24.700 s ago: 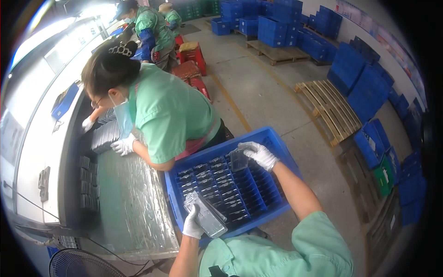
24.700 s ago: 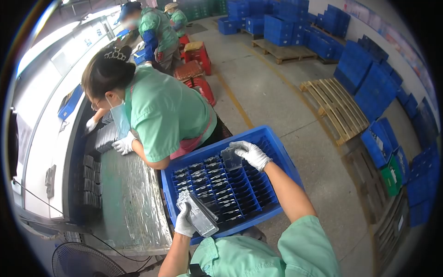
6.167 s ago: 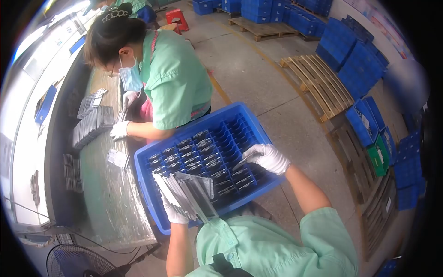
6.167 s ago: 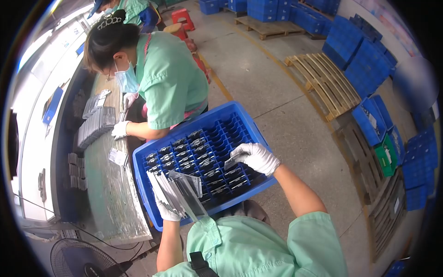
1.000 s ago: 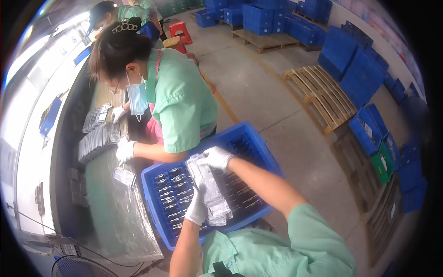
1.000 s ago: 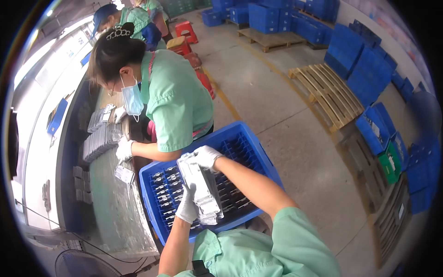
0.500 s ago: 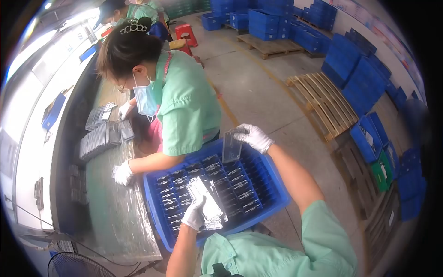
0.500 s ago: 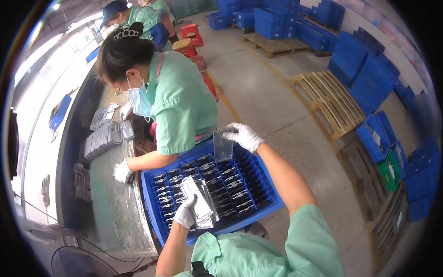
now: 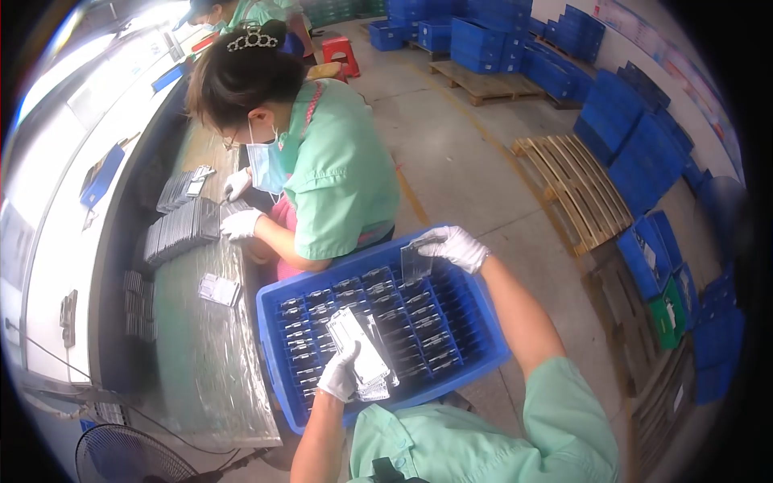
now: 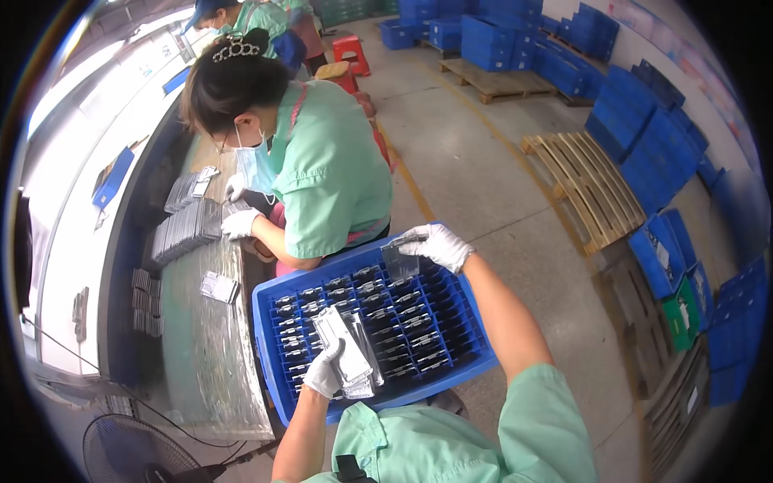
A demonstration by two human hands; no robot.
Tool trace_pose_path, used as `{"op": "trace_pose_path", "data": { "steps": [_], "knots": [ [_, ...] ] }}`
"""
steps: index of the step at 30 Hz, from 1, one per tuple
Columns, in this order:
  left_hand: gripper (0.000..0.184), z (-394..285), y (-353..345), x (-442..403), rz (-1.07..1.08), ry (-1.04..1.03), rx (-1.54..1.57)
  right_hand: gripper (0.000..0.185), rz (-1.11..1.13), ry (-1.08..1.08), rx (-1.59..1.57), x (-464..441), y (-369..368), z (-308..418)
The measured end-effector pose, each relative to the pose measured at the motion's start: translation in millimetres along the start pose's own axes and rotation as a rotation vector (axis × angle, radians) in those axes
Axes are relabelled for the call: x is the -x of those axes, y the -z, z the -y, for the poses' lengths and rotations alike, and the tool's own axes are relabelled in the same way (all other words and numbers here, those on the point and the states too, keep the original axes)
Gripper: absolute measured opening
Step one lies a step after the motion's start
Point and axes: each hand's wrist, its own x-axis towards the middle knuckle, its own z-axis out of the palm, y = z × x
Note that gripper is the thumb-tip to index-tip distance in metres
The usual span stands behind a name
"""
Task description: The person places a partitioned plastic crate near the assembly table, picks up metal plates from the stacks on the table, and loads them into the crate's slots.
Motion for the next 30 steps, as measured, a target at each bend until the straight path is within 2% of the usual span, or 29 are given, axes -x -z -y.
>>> {"op": "trace_pose_path", "data": {
  "steps": [6,7,8,10,12,14,16,18,19,22,23,26,27,30],
  "knots": [
    [0.035,-9.2,-4.3,-0.6,-0.008,-0.004,0.003,0.019,0.027,-0.096,0.055,4.5,-16.2,-19.1],
    [0.035,-9.9,-5.0,-1.4,-0.003,-0.008,0.004,0.025,0.098,-0.035,0.213,3.1,-18.2,-20.7],
    [0.035,-10.3,-4.6,-2.7,0.001,-0.009,0.01,0.04,0.183,-0.106,-0.013,5.9,-20.2,-23.1],
    [0.034,-9.6,-4.0,-5.7,0.006,-0.015,0.028,0.057,0.083,0.115,0.41,7.9,-24.9,-15.8],
    [0.035,-7.9,-6.8,-9.3,0.026,0.003,0.02,0.066,0.019,-0.052,0.138,0.2,-39.0,-8.9],
    [0.036,-6.1,-11.9,-14.0,0.068,0.025,0.008,0.069,0.054,-0.141,0.232,-1.9,-66.6,5.9],
    [0.037,-2.2,-7.5,-23.4,0.077,0.021,0.037,0.062,0.234,-0.373,0.258,7.0,-98.3,31.6],
    [0.042,0.3,-5.6,-27.2,0.074,-0.006,0.066,0.049,0.28,-0.134,0.395,-4.1,-105.8,-21.4],
    [0.043,0.1,-6.3,-24.4,0.077,-0.005,0.082,0.036,0.241,-0.286,0.293,3.1,-106.5,0.0],
    [0.044,-4.3,-1.2,-20.3,0.174,0.031,0.165,0.029,0.189,-0.201,0.321,-9.1,-86.1,-26.0],
    [0.043,-5.0,-2.5,-18.0,0.192,0.01,0.167,0.027,0.136,-0.306,0.319,-4.7,-78.3,4.1],
    [0.039,-5.6,-4.4,-11.7,0.131,-0.026,0.139,0.027,-0.225,-0.043,0.635,-10.4,-40.8,31.5],
    [0.037,-5.0,-1.8,-11.7,0.102,-0.036,0.121,0.026,-0.229,-0.235,0.461,-14.3,-25.7,33.4],
    [0.036,-6.0,-2.0,-7.9,0.081,-0.022,0.13,0.024,-0.383,0.003,0.621,-27.4,-0.3,20.6]
  ]
}}
